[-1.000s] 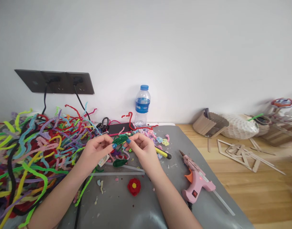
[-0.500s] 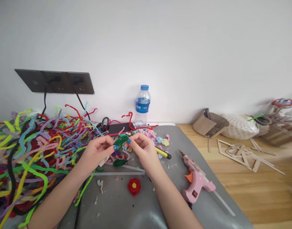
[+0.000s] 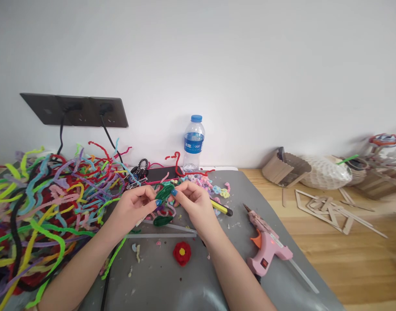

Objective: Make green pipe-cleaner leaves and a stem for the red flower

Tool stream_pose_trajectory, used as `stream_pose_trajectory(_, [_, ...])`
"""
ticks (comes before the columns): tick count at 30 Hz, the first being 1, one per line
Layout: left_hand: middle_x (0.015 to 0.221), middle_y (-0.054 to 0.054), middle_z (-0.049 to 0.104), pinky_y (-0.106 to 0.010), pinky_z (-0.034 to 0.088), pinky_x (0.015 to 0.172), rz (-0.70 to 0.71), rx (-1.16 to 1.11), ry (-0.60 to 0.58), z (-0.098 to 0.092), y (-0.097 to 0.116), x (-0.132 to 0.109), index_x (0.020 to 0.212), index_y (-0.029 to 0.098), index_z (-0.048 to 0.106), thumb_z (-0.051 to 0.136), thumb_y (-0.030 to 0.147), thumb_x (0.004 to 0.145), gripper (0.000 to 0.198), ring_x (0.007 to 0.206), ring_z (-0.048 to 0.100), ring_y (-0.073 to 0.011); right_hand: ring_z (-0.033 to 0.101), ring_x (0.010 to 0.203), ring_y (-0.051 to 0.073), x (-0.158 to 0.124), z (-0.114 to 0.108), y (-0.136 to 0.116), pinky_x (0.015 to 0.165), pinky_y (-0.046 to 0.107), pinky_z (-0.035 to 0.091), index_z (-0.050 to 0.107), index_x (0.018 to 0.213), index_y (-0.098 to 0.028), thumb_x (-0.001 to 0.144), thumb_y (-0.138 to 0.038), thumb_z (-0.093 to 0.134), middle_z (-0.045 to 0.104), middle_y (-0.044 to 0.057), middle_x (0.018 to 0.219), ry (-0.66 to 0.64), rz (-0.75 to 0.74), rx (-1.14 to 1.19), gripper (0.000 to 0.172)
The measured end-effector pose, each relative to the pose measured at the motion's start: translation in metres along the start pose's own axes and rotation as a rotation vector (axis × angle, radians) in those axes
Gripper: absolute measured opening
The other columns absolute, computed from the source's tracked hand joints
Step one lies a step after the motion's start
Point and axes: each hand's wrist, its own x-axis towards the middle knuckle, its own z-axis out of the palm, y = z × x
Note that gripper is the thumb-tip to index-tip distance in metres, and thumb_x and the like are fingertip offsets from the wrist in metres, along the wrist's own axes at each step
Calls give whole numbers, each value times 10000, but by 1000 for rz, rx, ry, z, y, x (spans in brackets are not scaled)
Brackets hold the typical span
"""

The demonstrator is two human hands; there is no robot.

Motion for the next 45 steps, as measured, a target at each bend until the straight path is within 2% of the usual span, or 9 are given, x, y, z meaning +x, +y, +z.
stream_pose_trajectory(5, [649, 26, 524, -215, 378, 530, -23, 22, -41, 1, 5, -1, 668, 184, 563, 670, 233, 762, 151, 579, 476, -104, 527, 562, 130, -1, 3, -3, 560, 256, 460, 616, 683, -213, 739, -471, 814, 620, -17, 619, 10, -20, -6, 331])
stream_pose_trajectory(10, [695, -6, 597, -221, 409, 546, -49, 32, -106, 0, 8, -1, 780, 173, 657, 698, 289, 760, 124, 619, 509, -125, 497, 533, 129, 0, 1, -5, 538, 256, 440, 579, 666, -219, 745, -489, 797, 573, -30, 579, 15, -29, -26, 356])
stream_pose_trajectory(15, [778, -22, 644, -224, 438, 562, -71, -23, -44, 0, 7, 1, 916, 185, 680, 701, 375, 788, 230, 672, 580, -146, 481, 529, 126, 0, 0, -7, 530, 252, 424, 573, 661, -221, 731, -484, 806, 549, -35, 570, 21, -17, -36, 358])
stream_pose_trajectory(20, [692, 9, 582, -218, 406, 547, -67, -31, -33, 1, 10, 0, 818, 188, 666, 693, 377, 783, 194, 623, 536, -129, 481, 542, 122, 0, -1, -7, 536, 250, 427, 587, 673, -215, 732, -513, 809, 550, -32, 584, 3, -32, -41, 377])
stream_pose_trajectory(26, [663, 24, 522, -216, 352, 519, -70, -41, -47, 1, 7, 0, 797, 186, 638, 663, 406, 825, 223, 572, 450, -109, 499, 558, 127, -1, -1, -9, 541, 256, 437, 592, 688, -214, 744, -504, 805, 575, -18, 619, -20, -60, -95, 365])
stream_pose_trajectory(32, [666, 24, 498, -213, 371, 553, -70, -34, -42, 1, 3, 1, 756, 177, 603, 648, 413, 839, 254, 603, 457, -112, 509, 572, 125, -1, 0, -8, 546, 250, 430, 588, 698, -209, 767, -454, 794, 575, -19, 631, -46, -85, -99, 327])
stream_pose_trajectory(39, [647, 50, 441, -198, 327, 516, -24, -10, -75, 0, 6, -2, 742, 180, 560, 587, 344, 887, 221, 567, 391, -89, 512, 584, 122, -2, 1, -7, 560, 246, 423, 592, 704, -203, 785, -442, 789, 583, -18, 640, -65, -83, -79, 320])
stream_pose_trajectory(45, [667, 47, 458, -202, 349, 556, 3, 4, -82, 0, 9, -2, 731, 183, 549, 586, 312, 877, 199, 602, 427, -94, 511, 573, 124, -1, 0, -4, 556, 249, 432, 607, 703, -208, 778, -476, 798, 583, -24, 617, -58, -58, -46, 337])
